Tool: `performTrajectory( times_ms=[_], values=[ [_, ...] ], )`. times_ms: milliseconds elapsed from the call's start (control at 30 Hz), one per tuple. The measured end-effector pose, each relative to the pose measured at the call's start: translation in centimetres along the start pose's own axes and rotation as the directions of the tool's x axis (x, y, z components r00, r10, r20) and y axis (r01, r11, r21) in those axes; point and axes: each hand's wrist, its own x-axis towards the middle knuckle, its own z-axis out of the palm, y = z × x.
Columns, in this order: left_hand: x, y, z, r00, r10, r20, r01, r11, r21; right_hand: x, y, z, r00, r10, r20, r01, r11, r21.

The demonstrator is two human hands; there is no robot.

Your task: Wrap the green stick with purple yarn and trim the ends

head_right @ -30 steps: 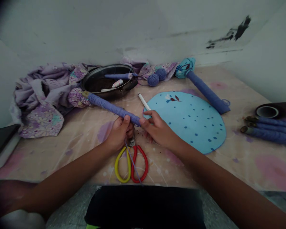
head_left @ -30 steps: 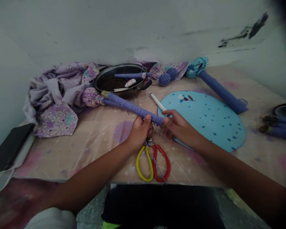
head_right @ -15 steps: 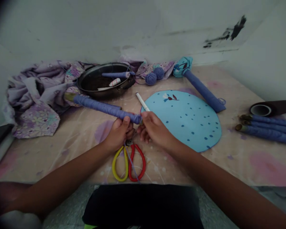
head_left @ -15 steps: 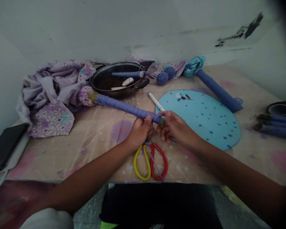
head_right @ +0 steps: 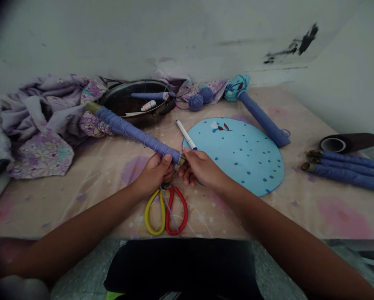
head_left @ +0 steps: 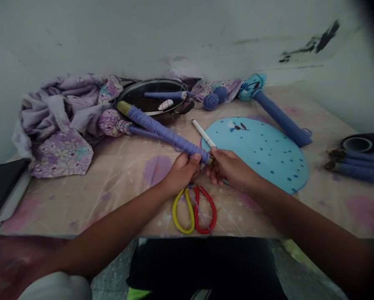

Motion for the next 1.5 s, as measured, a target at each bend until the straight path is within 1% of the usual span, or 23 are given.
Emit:
performTrajectory(
  times_ms=[33,67,133,167,200,267,400,467,533,600,700,800,867,933,1000,1067,1100,1167,1233,1300,1367,1433,1500],
  values=[
    [0.0,0.0,0.0,1.0,0.001,-0.006,-0.001,1.0,0.006,0.0,0.2,-0.5,0.987,-0.153,-0.057,0.14,0.973,-0.185],
    [0.0,0.0,0.0,1.0,0.001,-0.011,-0.001,1.0,0.007,-0.1,0.4,-0.9,0.945,-0.319,-0.077,0.271,0.889,-0.369],
    [-0.1,0.0,0.0,1.0,0.0,-0.022,0.0,1.0,0.0,-0.3,0.7,-1.7,0.823,-0.567,0.013,0.455,0.647,-0.611],
    [-0.1,-0.1,0.0,1.0,-0.002,-0.028,0.001,1.0,-0.003,-0.5,0.7,-1.9,0.778,-0.622,0.087,0.513,0.55,-0.659],
    [-0.1,-0.1,0.0,0.999,0.0,-0.033,0.0,1.0,-0.006,-0.6,0.7,-2.1,0.745,-0.649,0.152,0.559,0.483,-0.674],
    [0.0,-0.2,-0.1,1.0,0.002,-0.029,-0.001,1.0,0.008,-0.8,0.6,-2.1,0.699,-0.674,0.24,0.621,0.404,-0.672],
    [-0.3,0.1,-0.2,0.998,0.052,0.034,-0.058,0.977,0.207,-0.9,0.3,-2.1,0.598,-0.761,0.253,0.661,0.288,-0.693],
    [-0.5,0.6,-0.2,0.988,0.095,0.122,-0.133,0.922,0.363,-0.9,0.1,-2.2,0.53,-0.817,0.227,0.625,0.195,-0.756],
    [-0.8,1.1,-0.1,0.96,0.093,0.263,-0.217,0.843,0.492,-1.1,-0.1,-2.3,0.493,-0.837,0.238,0.549,0.087,-0.831],
    [-1.1,1.6,0.0,0.924,0.056,0.379,-0.271,0.795,0.543,-1.2,-0.4,-2.3,0.511,-0.814,0.277,0.491,0.011,-0.871],
    [-1.6,2.0,0.1,0.892,-0.015,0.451,-0.24,0.831,0.502,-1.1,-0.5,-2.3,0.559,-0.756,0.34,0.498,-0.023,-0.867],
    [-1.8,2.1,0.2,0.924,-0.08,0.373,-0.066,0.93,0.362,-0.6,-0.4,-2.7,0.556,-0.73,0.398,0.554,-0.032,-0.832],
    [-1.9,2.1,0.2,0.947,-0.095,0.306,0.034,0.98,0.198,-0.5,-0.3,-3.1,0.596,-0.718,0.359,0.524,0.009,-0.852],
    [-1.8,2.1,0.3,0.964,-0.059,0.26,0.041,0.996,0.073,-0.5,-0.2,-3.3,0.67,-0.698,0.254,0.422,0.076,-0.903],
    [-1.8,2.1,0.4,0.981,0.028,0.191,-0.051,0.992,0.113,-0.8,-0.3,-3.1,0.702,-0.699,0.135,0.298,0.117,-0.947],
    [-1.8,2.4,0.4,0.983,0.148,0.11,-0.176,0.93,0.323,-1.1,-0.7,-2.6,0.703,-0.709,0.066,0.196,0.104,-0.975],
    [-1.8,2.5,0.4,0.973,0.214,0.087,-0.23,0.864,0.447,-1.2,-1.0,-2.4,0.709,-0.703,0.056,0.152,0.075,-0.986],
    [-1.8,2.9,0.1,0.945,0.314,0.096,-0.298,0.696,0.654,-1.7,-1.7,-2.1,0.753,-0.653,0.077,0.083,-0.021,-0.996],
    [-1.5,3.3,-0.6,0.933,0.334,0.136,-0.308,0.541,0.783,-2.4,-2.5,-2.2,0.816,-0.566,0.118,0.052,-0.133,-0.99],
    [-1.2,3.7,-1.3,0.931,0.314,0.185,-0.309,0.413,0.857,-3.4,-3.4,-2.6,0.869,-0.457,0.192,0.1,-0.218,-0.971],
    [-1.0,4.3,-1.9,0.92,0.281,0.272,-0.368,0.382,0.848,-4.6,-4.2,-3.0,0.891,-0.337,0.306,0.232,-0.241,-0.942],
    [-1.0,4.7,-2.1,0.9,0.229,0.371,-0.436,0.465,0.77,-5.8,-5.0,-3.4,0.866,-0.251,0.432,0.401,-0.167,-0.901],
    [-1.2,5.0,-2.0,0.887,0.187,0.423,-0.443,0.605,0.662,-6.6,-5.5,-3.7,0.814,-0.23,0.533,0.547,-0.001,-0.837]
  ],
)
